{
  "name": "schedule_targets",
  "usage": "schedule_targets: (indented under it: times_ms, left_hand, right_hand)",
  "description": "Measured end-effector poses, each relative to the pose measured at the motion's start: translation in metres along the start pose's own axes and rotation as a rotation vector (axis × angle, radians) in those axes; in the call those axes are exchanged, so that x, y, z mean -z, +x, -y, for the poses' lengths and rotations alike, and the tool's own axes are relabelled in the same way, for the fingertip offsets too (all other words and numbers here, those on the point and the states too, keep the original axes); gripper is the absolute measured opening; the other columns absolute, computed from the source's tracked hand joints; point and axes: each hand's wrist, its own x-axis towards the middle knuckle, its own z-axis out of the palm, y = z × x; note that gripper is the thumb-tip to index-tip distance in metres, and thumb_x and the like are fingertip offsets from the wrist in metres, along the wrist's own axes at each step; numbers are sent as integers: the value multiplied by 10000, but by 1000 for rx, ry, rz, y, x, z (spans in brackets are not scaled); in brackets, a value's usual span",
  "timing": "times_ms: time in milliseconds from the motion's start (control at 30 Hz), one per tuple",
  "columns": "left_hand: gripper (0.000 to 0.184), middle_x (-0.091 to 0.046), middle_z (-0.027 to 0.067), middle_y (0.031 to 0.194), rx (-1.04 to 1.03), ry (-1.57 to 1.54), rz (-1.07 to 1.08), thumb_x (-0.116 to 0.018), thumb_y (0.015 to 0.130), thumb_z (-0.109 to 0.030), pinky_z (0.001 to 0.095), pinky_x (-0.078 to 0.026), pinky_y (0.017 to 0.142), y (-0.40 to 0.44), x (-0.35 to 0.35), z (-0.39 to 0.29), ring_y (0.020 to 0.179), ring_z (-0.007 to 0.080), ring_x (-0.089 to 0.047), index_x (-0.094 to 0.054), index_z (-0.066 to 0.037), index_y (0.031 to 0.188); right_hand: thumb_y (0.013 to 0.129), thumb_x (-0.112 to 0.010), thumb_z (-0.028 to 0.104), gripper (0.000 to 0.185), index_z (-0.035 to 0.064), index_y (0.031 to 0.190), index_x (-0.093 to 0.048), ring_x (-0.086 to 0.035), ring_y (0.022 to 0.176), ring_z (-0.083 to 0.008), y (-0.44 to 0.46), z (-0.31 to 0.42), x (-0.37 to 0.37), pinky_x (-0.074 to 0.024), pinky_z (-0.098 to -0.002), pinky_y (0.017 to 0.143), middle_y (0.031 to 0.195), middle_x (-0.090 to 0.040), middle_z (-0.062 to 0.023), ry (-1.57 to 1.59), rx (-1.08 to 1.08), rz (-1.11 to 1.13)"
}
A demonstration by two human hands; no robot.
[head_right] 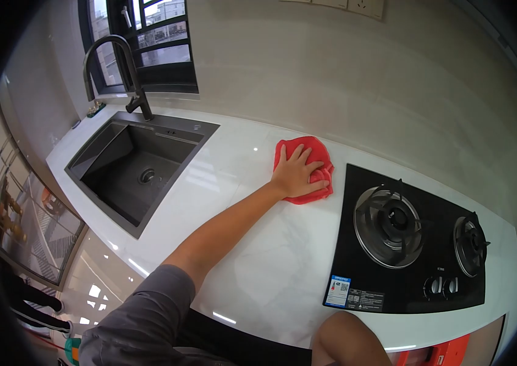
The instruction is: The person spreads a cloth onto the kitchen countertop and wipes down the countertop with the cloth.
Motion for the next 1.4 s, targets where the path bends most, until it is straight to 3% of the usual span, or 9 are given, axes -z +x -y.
schedule_targets:
  times_ms: [233, 633, 767, 833, 967, 1033, 1167, 1300, 1400]
  left_hand:
    - [678, -325, 238, 1510, -220, -23, -165, -580, 851, -547, 657, -172, 1111, -75, 9, 3, 1436, 405, -233, -509, -123, 1376]
    - [302, -532, 177, 1239, -422, -59, 25, -638, 848, -211, 567, -357, 1050, -229, 95, -15, 1279, 344, -458, -570, -69, 1106]
    - [304, -551, 164, 1203, -411, 20, 22, -642, 814, -211, 559, -371, 1043, -277, 143, -48, 1243, 326, -496, -580, -67, 1075]
    - [240, -572, 145, 1270, -555, -90, -13, -648, 821, -206, 513, -381, 1060, -286, 161, -62, 1228, 300, -533, -617, -110, 1038]
    - [218, -515, 138, 1378, -1119, -274, 122, -608, 846, -212, 513, -301, 1122, -292, 109, -76, 1302, 284, -471, -648, -105, 1032]
    - [219, -493, 139, 1407, -1280, -375, 176, -594, 854, -212, 512, -268, 1144, -280, 85, -83, 1338, 283, -436, -659, -102, 1032]
    - [220, -449, 146, 1453, -1314, -551, 403, -563, 860, -196, 518, -229, 1170, -272, 67, -85, 1426, 317, -309, -664, -76, 1013]
    - [245, -483, 150, 1414, -1311, -497, 206, -553, 853, -208, 501, -201, 1185, -276, 64, -73, 1396, 309, -357, -654, -72, 1031]
    - [252, -639, 147, 1212, -1301, -647, 49, -558, 836, -284, 531, -333, 1084, -265, 68, -68, 1254, 304, -509, -725, -97, 823]
  right_hand:
    - [845, -632, 171, 99, 82, 811, -660, -648, 698, -205, 11, 0, -3, -499, -322, 582, 726, -616, -63, -21, -5, 37]
    - [834, -645, 175, 109, 83, 780, -668, -653, 673, -204, 26, 18, -2, -500, -321, 560, 690, -620, -63, -169, -134, 119]
    - [830, -650, 177, 113, 84, 769, -671, -654, 664, -204, 39, 30, 36, -501, -321, 552, 678, -621, -63, -387, -337, 143]
    - [889, -671, 258, 282, -4, 981, -715, -668, 708, -209, 54, 20, 72, -530, -314, 666, 780, -700, -95, -588, -423, 76]
    - [752, -762, 525, 487, 45, 825, -731, -637, 584, -206, 75, -73, 108, -488, -311, 557, 652, -650, -79, -569, -1068, -275]
    - [730, -708, 649, 624, 25, 752, -715, -635, 582, -232, 88, -124, 112, -492, -334, 569, 656, -656, -99, -544, -1423, -73]
    - [735, -644, 710, 706, 6, 742, -703, -641, 648, -258, 96, -202, 96, -501, -350, 629, 693, -660, -142, -619, -1388, 38]
    - [776, -654, 650, 653, -1, 718, -663, -608, 630, -262, 77, -222, 103, -479, -347, 613, 656, -606, -156, -506, -1290, -159]
    - [803, -689, 570, 587, -2, 693, -616, -547, 579, -252, 69, -231, 119, -442, -359, 581, 621, -553, -156, -281, -1320, -140]
